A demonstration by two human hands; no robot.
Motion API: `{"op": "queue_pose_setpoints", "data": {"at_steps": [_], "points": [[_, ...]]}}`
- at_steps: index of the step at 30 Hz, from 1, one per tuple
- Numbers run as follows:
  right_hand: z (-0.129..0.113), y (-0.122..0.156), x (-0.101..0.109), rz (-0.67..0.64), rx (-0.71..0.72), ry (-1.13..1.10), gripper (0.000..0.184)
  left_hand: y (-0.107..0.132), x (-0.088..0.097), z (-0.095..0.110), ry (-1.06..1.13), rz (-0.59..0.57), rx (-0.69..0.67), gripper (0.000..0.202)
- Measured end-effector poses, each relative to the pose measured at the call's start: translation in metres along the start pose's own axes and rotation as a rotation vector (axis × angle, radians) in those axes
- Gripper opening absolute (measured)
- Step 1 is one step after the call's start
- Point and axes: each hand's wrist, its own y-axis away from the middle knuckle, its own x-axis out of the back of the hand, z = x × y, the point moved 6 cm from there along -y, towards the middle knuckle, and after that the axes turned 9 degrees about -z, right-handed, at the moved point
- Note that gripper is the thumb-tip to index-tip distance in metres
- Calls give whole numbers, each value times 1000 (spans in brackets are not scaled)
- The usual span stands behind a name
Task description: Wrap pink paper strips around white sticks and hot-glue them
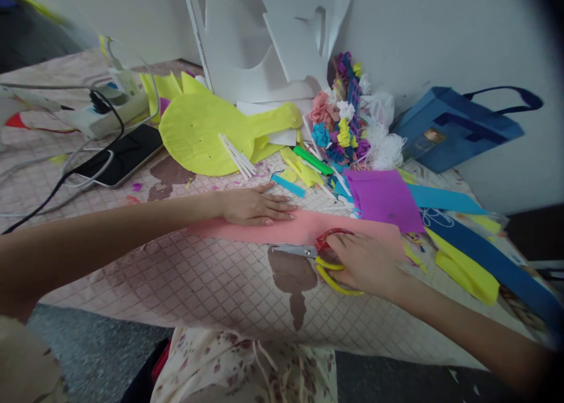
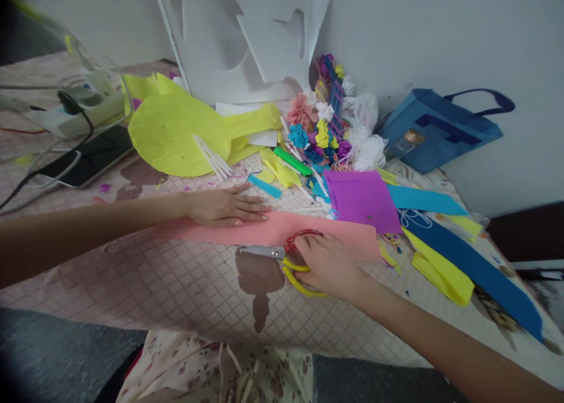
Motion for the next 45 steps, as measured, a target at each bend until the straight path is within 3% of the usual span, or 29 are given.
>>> {"op": "queue_pose_setpoints", "data": {"at_steps": [9,24,34,45], "points": [[-5,-6,2,-13,-15,-73,26,9,5,-2,-36,77,14,51],[-9,-9,-7,-59,10,-18,33,8,-1,-2,-31,32,16,48],[-12,-9,6,-8,-24,-68,34,20,8,-2,-36,85,37,50],[-22,-19,10,24,28,-42,38,25,-3,-1,35,67,24,49]]}}
